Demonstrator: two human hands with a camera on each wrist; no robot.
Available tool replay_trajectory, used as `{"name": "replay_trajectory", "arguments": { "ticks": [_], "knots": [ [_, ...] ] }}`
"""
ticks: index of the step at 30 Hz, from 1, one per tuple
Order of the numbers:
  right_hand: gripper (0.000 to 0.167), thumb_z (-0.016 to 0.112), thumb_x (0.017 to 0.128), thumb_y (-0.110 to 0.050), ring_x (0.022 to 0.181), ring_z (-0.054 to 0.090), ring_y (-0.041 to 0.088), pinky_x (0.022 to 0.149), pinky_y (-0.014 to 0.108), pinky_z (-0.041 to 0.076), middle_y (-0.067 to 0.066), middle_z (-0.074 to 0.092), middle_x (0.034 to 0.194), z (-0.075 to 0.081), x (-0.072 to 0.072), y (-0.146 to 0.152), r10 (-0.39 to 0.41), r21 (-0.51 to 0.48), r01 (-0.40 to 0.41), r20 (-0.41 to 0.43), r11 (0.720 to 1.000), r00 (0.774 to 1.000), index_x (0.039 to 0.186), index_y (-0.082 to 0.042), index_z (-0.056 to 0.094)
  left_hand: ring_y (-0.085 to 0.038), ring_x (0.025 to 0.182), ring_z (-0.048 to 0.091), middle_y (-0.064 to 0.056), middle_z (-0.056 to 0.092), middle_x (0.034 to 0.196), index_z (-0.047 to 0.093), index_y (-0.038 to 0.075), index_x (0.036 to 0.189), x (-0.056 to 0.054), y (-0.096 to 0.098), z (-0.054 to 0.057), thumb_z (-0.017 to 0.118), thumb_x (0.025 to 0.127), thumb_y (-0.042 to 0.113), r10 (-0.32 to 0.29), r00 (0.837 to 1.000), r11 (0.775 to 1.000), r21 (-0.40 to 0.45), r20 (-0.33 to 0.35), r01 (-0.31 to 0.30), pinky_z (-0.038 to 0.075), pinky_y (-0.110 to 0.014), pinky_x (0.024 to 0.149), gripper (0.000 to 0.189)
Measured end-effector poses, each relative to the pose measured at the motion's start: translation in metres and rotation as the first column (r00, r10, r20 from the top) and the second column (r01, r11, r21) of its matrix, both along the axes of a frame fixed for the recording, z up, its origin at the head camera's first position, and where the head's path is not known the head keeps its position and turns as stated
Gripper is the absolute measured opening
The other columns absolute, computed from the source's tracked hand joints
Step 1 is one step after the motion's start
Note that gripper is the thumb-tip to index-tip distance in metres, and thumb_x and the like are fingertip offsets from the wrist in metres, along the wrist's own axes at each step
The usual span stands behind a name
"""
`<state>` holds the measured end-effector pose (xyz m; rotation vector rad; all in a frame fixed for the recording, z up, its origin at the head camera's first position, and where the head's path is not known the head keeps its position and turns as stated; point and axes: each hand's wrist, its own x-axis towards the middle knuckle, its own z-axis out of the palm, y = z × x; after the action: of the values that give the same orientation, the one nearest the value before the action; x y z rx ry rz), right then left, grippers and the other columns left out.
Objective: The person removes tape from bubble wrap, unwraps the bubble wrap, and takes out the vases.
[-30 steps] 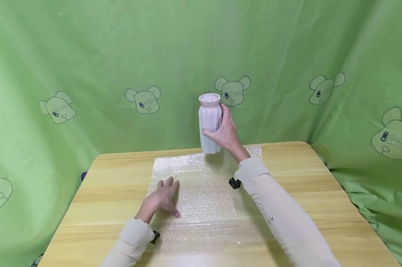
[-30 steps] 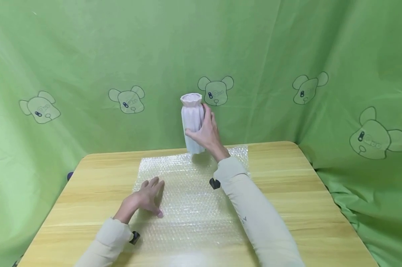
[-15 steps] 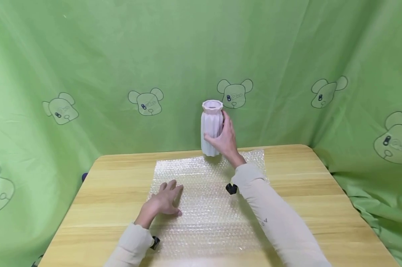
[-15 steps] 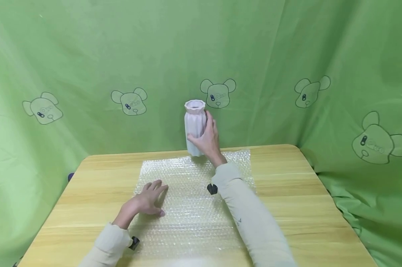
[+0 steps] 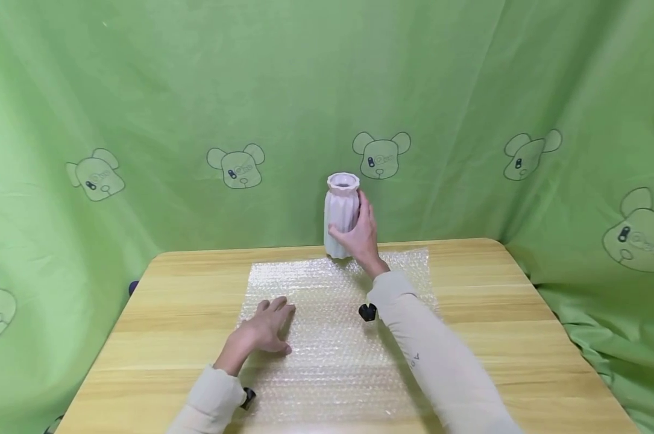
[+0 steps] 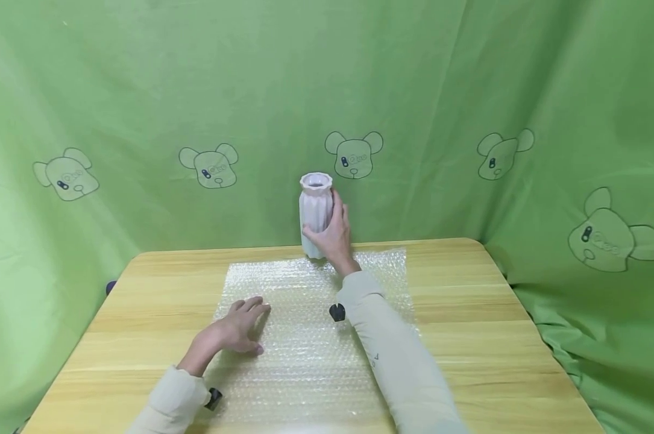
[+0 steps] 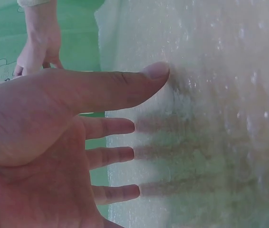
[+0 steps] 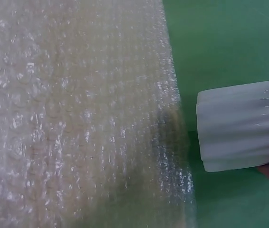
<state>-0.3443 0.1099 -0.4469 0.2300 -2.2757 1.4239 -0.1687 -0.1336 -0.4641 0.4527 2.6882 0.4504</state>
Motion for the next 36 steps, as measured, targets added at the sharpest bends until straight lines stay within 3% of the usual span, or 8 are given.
{"name": "replay_trajectory", "arguments": {
  "ticks": [12,36],
  "knots": [
    [0.111,0.089,0.075,-0.016,0.132,0.050,0.034,0.108,0.054,0.047,0.015,0.040,0.152,-0.018,-0.005,-0.003,0.020,0.009,-0.020,0.025,1.000,0.999,0.162,-0.017,0.020,-0.049,0.148,0.023,-0.017,0.028,0.165,0.043,0.010,0.154,0.005,0.001,-0.001,0.092,0.076,0.027,-0.021,1.000,1.000,0.022,-0.018,0.021,0.037,-0.085,0.093,0.093],
    [0.108,0.091,0.075,-0.014,0.134,0.049,0.033,0.111,0.052,0.044,0.017,0.041,0.151,-0.036,-0.009,0.001,0.028,-0.031,-0.027,0.030,0.999,0.999,0.159,-0.013,0.023,-0.048,0.147,0.025,-0.017,0.030,0.163,0.044,0.011,0.152,0.003,-0.001,-0.004,0.093,0.074,0.028,-0.031,0.998,1.000,0.001,-0.049,0.032,0.039,-0.084,0.091,0.094]
  ]
}}
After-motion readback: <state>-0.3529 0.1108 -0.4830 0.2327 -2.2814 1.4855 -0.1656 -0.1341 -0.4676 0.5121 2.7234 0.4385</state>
